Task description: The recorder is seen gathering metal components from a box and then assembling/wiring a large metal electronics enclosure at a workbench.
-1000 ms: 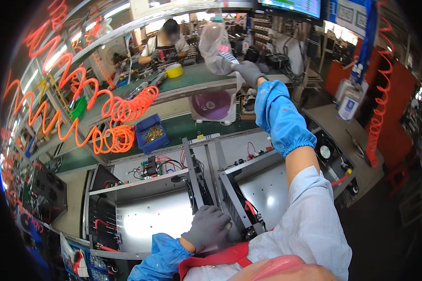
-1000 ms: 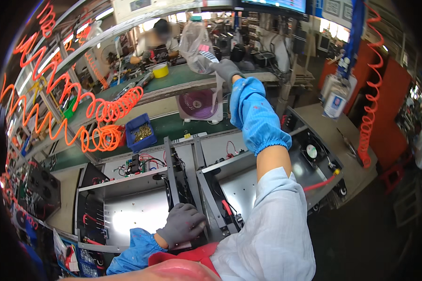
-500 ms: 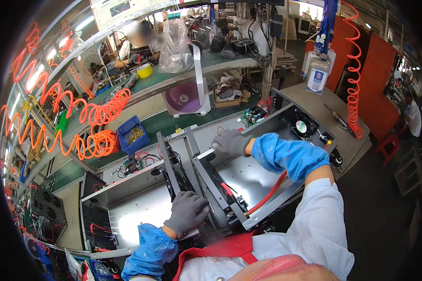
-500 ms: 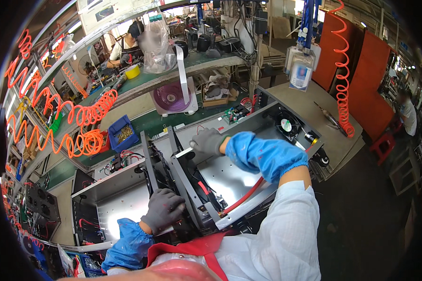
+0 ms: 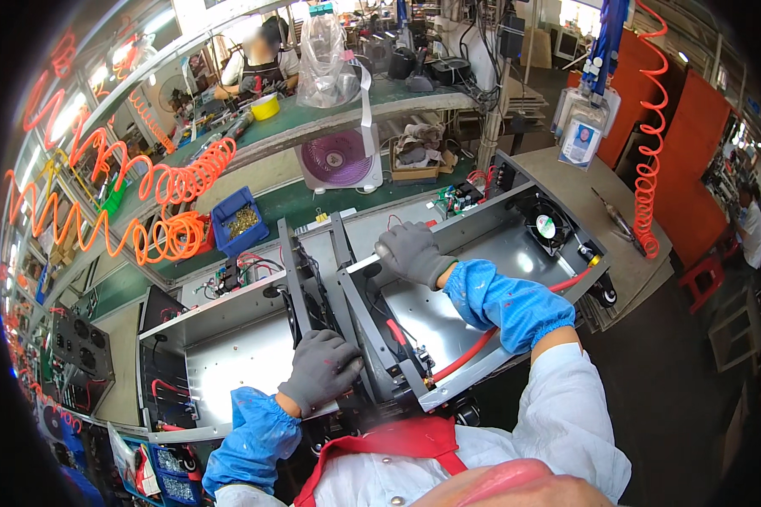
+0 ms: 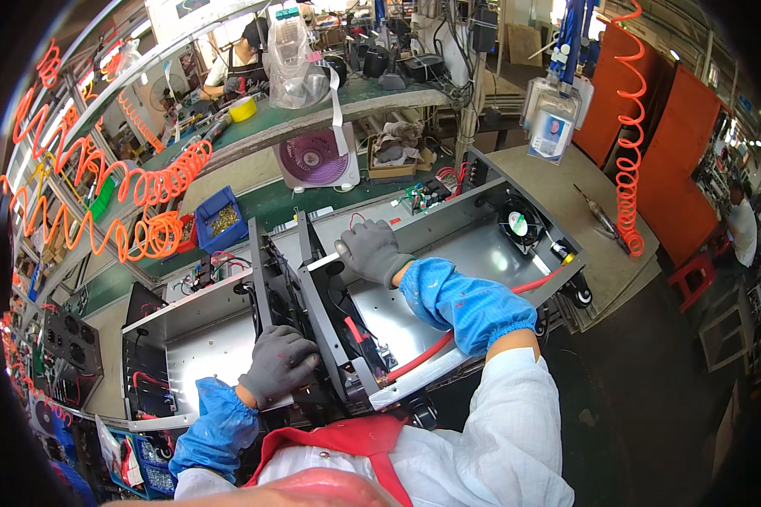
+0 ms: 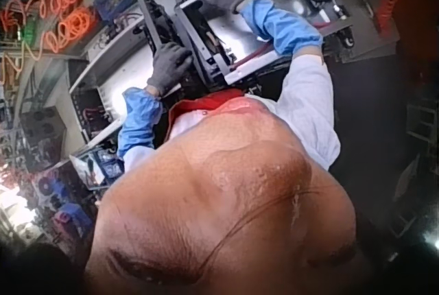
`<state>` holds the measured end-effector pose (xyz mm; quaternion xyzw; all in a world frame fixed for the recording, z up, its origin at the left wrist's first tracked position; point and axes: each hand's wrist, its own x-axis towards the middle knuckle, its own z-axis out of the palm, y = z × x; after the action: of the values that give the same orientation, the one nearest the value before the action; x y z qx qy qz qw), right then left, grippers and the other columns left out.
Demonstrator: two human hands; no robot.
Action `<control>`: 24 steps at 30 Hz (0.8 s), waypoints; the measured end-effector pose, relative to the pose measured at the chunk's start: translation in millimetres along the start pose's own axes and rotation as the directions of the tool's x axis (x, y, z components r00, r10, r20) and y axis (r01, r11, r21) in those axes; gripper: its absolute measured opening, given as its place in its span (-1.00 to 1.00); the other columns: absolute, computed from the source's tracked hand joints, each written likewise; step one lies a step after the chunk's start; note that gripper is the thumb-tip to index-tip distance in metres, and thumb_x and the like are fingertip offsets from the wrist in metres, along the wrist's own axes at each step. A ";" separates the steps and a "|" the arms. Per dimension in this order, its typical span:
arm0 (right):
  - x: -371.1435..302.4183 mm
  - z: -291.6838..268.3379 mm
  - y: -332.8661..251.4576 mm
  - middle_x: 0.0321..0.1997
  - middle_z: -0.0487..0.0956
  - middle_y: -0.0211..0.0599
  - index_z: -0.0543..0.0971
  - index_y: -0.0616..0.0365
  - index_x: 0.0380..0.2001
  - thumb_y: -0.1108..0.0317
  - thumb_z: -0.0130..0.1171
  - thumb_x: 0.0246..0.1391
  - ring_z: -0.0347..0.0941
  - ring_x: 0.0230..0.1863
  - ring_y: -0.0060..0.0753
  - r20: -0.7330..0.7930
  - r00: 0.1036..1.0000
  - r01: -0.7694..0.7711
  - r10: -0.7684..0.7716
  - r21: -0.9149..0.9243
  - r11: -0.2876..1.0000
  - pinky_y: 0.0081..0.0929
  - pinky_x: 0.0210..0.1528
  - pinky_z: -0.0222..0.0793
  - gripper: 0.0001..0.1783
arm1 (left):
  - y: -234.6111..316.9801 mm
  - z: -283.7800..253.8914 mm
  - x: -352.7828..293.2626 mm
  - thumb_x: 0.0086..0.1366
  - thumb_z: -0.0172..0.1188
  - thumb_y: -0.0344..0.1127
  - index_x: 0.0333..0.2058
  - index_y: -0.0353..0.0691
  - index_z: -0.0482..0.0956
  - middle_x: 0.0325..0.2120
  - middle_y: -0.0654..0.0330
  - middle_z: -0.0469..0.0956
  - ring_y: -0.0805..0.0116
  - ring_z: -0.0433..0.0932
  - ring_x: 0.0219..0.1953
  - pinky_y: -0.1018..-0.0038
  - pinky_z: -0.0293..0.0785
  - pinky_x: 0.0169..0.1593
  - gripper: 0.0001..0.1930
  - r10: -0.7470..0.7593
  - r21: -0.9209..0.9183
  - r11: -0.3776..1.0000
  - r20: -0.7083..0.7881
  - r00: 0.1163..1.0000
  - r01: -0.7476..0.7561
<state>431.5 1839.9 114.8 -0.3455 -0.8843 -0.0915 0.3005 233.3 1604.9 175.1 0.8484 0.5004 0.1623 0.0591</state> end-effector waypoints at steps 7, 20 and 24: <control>2.3 -8.9 -5.6 -0.40 0.56 -0.30 0.57 -0.05 -0.38 0.05 -0.03 0.16 0.48 -0.29 -0.17 0.026 1.000 -0.001 0.001 -0.022 1.000 -0.12 -0.22 0.29 -0.72 | -4.1 0.7 -1.0 0.16 0.19 -0.12 -0.36 -0.11 0.64 -0.41 0.20 0.59 0.21 0.51 -0.20 0.28 0.34 -0.01 -0.79 0.011 -0.007 1.000 0.001 1.000 -0.011; 3.1 -13.6 -7.6 -0.36 0.53 -0.28 0.55 -0.05 -0.32 0.08 0.02 0.14 0.46 -0.25 -0.18 0.066 0.998 -0.003 0.004 -0.016 1.000 -0.14 -0.19 0.26 -0.76 | -9.5 -1.5 -1.4 0.19 0.17 -0.10 -0.32 -0.12 0.65 -0.38 0.21 0.60 0.21 0.52 -0.18 0.29 0.34 -0.01 -0.75 0.049 -0.024 0.999 0.040 0.998 -0.048; 2.9 -12.2 -6.5 -0.37 0.53 -0.28 0.55 -0.04 -0.32 0.08 0.02 0.14 0.46 -0.26 -0.18 0.065 0.998 -0.004 0.004 -0.002 1.000 -0.15 -0.17 0.26 -0.76 | -8.7 -3.3 -0.7 0.18 0.19 -0.13 -0.31 -0.12 0.65 -0.37 0.19 0.60 0.18 0.52 -0.18 0.25 0.32 0.00 -0.77 0.031 -0.056 0.998 0.055 0.998 -0.028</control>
<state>431.2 1832.1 126.6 -0.3502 -0.8929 -0.0803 0.2713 224.7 1608.3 175.7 0.8579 0.4813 0.1530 0.0941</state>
